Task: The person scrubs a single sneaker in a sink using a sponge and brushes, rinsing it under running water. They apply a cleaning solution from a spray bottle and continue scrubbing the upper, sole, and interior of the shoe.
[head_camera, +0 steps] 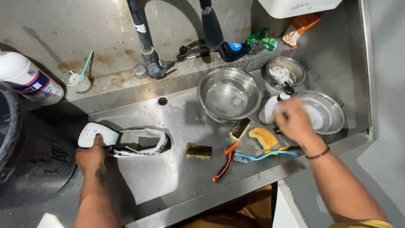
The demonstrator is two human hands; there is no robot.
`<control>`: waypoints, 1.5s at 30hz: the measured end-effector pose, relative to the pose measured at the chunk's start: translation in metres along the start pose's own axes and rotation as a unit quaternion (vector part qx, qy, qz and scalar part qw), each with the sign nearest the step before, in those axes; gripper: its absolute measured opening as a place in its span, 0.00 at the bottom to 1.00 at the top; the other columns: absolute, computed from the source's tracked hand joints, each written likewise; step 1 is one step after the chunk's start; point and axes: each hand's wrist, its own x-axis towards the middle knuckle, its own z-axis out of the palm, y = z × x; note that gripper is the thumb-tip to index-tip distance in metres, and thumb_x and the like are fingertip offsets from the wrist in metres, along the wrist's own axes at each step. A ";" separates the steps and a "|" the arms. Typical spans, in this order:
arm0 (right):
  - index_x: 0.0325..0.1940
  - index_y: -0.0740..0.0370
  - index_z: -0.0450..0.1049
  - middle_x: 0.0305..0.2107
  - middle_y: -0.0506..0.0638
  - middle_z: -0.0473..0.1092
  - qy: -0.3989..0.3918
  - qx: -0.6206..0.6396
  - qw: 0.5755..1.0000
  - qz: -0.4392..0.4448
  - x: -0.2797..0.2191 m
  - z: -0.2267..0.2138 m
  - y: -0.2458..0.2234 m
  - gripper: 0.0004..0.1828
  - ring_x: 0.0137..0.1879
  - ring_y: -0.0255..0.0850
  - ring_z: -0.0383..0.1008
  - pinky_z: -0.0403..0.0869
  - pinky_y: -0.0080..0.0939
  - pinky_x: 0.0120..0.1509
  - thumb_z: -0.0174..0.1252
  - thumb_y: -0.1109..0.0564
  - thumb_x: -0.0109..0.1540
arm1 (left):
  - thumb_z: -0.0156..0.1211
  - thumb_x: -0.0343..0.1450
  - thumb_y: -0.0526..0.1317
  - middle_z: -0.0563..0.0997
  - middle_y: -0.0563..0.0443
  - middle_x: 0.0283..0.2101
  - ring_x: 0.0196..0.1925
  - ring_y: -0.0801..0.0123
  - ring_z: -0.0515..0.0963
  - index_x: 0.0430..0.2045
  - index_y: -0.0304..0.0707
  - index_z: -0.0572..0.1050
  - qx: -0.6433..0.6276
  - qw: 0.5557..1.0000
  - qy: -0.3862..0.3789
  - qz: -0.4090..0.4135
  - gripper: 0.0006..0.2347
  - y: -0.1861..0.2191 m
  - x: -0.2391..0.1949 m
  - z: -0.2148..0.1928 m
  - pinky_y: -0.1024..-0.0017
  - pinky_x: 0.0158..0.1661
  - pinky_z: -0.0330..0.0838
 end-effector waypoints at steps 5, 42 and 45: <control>0.46 0.34 0.82 0.39 0.45 0.81 -0.627 -0.095 0.772 -0.042 -0.040 0.014 -0.019 0.14 0.50 0.48 0.82 0.79 0.47 0.55 0.65 0.39 0.56 | 0.69 0.74 0.41 0.55 0.16 0.67 0.72 0.27 0.57 0.66 0.25 0.44 -0.024 0.997 0.067 0.037 0.37 0.003 -0.001 0.007 0.38 0.69 0.52; 0.71 0.34 0.70 0.19 0.54 0.82 -0.558 -0.179 0.805 0.096 0.124 0.014 -0.130 0.25 0.18 0.38 0.59 0.61 0.37 0.28 0.51 0.48 0.68 | 0.59 0.71 0.35 0.36 0.53 0.78 0.77 0.60 0.53 0.75 0.59 0.38 0.210 0.924 -0.303 0.097 0.41 0.027 0.002 -0.062 0.67 0.71 0.51; 0.76 0.20 0.54 0.74 0.34 0.56 -0.571 -0.047 0.820 0.023 0.119 0.008 -0.166 0.37 0.73 0.41 0.66 0.65 0.50 0.78 0.53 0.51 0.65 | 0.63 0.69 0.38 0.34 0.54 0.78 0.72 0.54 0.62 0.75 0.62 0.35 0.194 0.916 -0.343 0.071 0.44 0.029 0.002 -0.058 0.64 0.68 0.59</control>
